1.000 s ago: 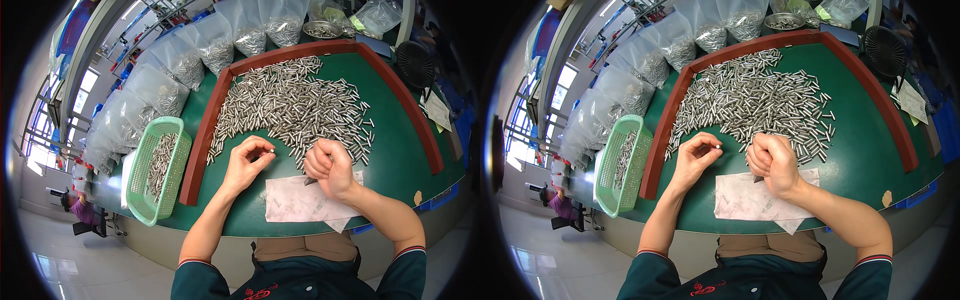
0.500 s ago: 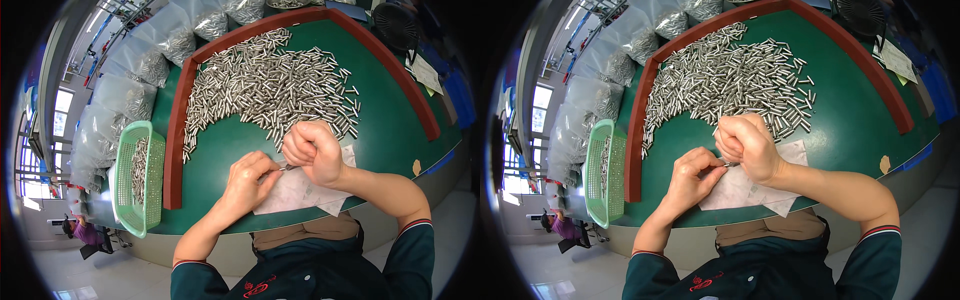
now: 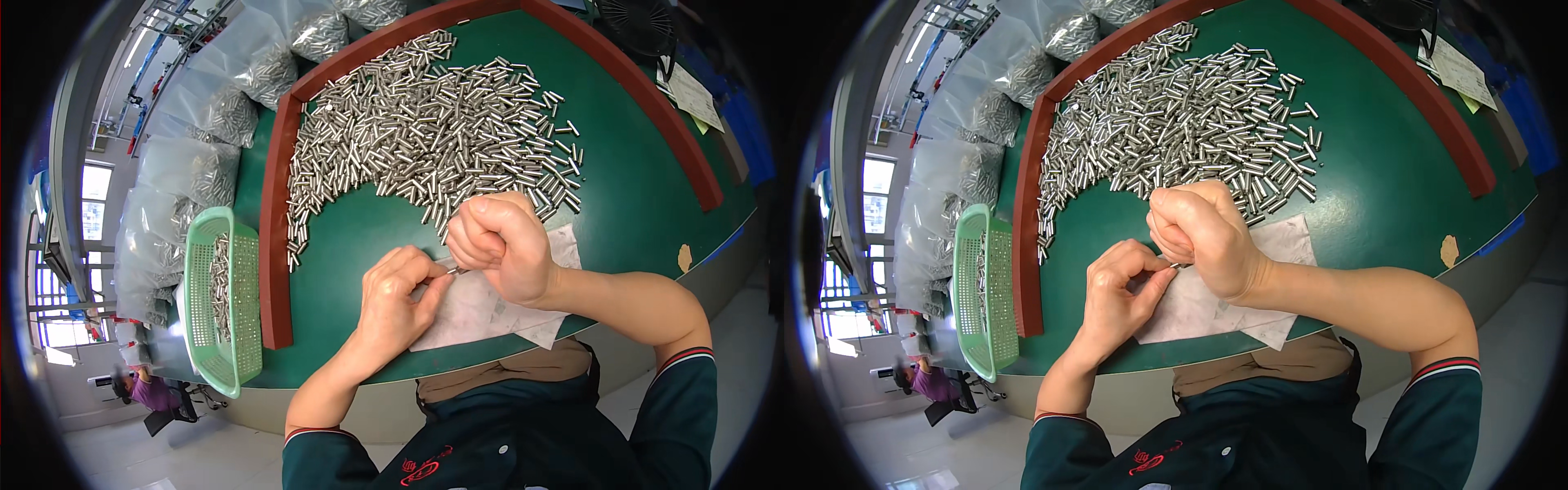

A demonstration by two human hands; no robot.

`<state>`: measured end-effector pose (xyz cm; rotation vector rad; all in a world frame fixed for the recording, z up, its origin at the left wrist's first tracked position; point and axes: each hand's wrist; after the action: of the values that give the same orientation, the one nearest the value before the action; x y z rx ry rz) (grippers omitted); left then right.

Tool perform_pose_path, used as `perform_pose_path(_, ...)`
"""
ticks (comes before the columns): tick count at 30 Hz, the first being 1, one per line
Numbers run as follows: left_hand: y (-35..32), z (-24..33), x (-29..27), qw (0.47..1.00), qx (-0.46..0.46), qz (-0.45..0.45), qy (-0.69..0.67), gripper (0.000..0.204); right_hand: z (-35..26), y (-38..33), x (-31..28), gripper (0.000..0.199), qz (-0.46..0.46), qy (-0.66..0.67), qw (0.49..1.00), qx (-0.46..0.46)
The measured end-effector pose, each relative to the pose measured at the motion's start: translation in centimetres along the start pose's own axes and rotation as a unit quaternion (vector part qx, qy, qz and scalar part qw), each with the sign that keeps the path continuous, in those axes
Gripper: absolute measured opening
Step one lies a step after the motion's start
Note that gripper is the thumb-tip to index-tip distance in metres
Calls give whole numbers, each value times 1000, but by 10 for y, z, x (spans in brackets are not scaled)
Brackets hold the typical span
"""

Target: Inspecting and processing small metal pins at a hardware manufacturing workstation.

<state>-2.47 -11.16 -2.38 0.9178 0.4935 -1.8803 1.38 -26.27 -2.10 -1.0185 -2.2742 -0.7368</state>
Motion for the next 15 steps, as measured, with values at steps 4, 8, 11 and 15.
perform_pose_path(4, 0, 0, 0, 1000, -2, -1, 0, 11, -1, 0, 0, 39, 2, 3, 1000, 3)
perform_pose_path(8, 1, 1, 0, 1000, -1, 1, 1, 11, 1, 0, 0, 39, 3, -1, 1000, 7)
perform_pose_path(11, 0, 0, 1, 1000, 0, 4, 2, 11, 2, -2, -1, 39, 0, 2, 1000, 4)
perform_pose_path(15, 1, -2, 3, 1000, 4, 9, 1, 11, 5, -4, -1, 38, -13, -21, 1000, -13)
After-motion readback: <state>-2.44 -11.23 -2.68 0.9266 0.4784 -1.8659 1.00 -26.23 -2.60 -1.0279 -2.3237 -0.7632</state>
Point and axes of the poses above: each hand's wrist, its own y-axis towards the middle knuckle, its own x-axis out of the palm, z = x × y, and after that the axes turned 13 degrees about -z, right-handed
